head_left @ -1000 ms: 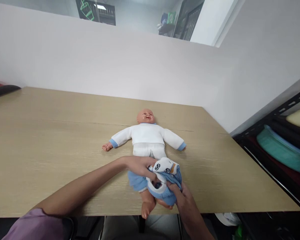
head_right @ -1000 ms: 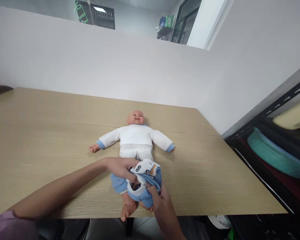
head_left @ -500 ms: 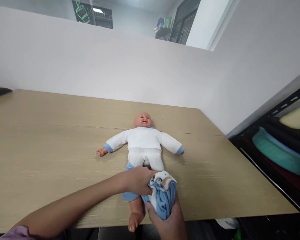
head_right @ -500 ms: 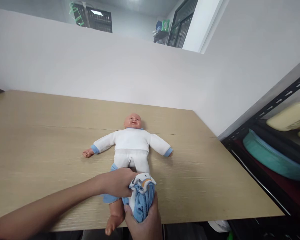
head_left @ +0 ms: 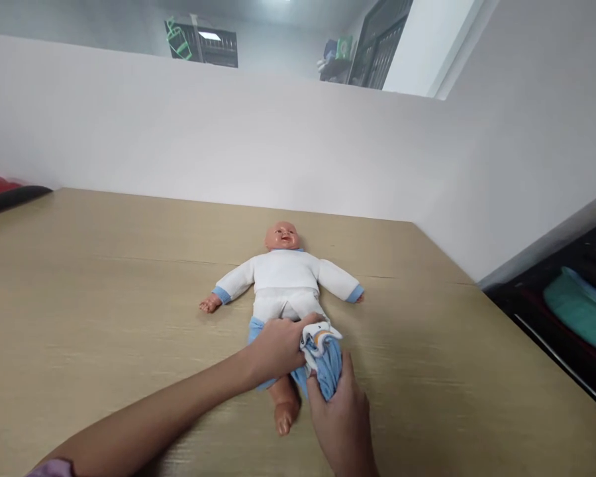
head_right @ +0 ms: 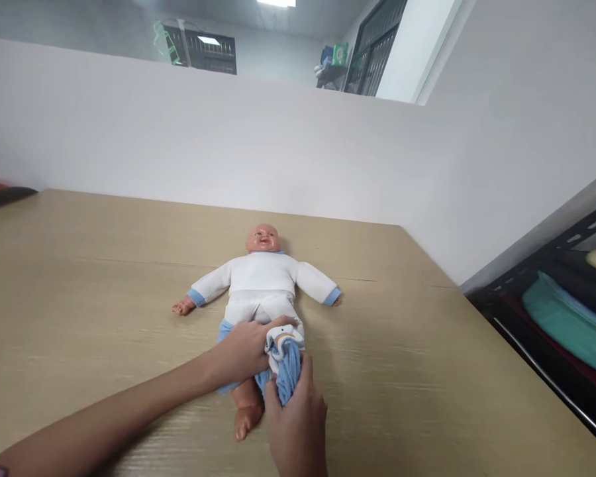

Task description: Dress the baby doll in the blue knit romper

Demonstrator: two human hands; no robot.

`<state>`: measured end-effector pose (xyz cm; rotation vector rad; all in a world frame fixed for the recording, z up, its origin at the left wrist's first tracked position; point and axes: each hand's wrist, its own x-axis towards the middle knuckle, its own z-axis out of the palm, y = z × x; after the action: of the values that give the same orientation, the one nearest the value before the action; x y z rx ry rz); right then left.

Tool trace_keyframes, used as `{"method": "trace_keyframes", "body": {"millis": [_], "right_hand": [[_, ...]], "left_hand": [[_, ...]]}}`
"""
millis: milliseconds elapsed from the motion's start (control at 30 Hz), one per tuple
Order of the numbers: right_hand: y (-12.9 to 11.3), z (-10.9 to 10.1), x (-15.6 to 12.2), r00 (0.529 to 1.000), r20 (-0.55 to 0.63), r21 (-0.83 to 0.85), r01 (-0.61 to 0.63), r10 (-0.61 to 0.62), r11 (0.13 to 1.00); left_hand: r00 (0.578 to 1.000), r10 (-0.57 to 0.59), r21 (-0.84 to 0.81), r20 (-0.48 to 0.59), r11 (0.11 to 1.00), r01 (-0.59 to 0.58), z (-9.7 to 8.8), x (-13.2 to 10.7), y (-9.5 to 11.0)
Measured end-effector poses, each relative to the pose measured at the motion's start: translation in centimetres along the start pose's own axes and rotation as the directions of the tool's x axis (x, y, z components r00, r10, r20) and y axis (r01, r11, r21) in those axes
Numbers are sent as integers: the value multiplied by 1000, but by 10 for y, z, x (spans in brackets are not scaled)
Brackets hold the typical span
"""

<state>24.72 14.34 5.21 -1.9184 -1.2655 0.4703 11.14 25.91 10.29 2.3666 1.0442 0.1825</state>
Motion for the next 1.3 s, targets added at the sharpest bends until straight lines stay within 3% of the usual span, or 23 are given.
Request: {"method": "trace_keyframes", "body": {"millis": [133,300,467,600,833,1000,1133,1300], "right_hand": [[8,6,-15,1000,16,153,-15,13,988],[21,8,-28,986,7,358,-157,165,920],[25,4,-36,977,42,363,-210,209,908],[33,4,-37,968,54,460,-241,244,855],[34,4,-37,954,18,505,-266,298,821],[28,0,-45,968,86,377,-252,237,891],[38,-2,-37,990,119,268,-102,72,958],[46,6,-19,994,24,262,93,-103,960]], "left_hand": [[998,-56,110,-26,992,59,3,0,4],[998,-67,152,-6,986,68,7,1,4],[1000,-18,145,10,989,16,11,0,3],[1000,18,137,-8,990,-16,14,-2,2],[985,174,83,17,981,-175,10,-2,-4],[965,254,-104,60,963,-247,0,-5,-3],[969,241,-317,54,924,-213,-7,-9,2],[962,260,-552,85,816,-171,-20,-10,-1]]}}
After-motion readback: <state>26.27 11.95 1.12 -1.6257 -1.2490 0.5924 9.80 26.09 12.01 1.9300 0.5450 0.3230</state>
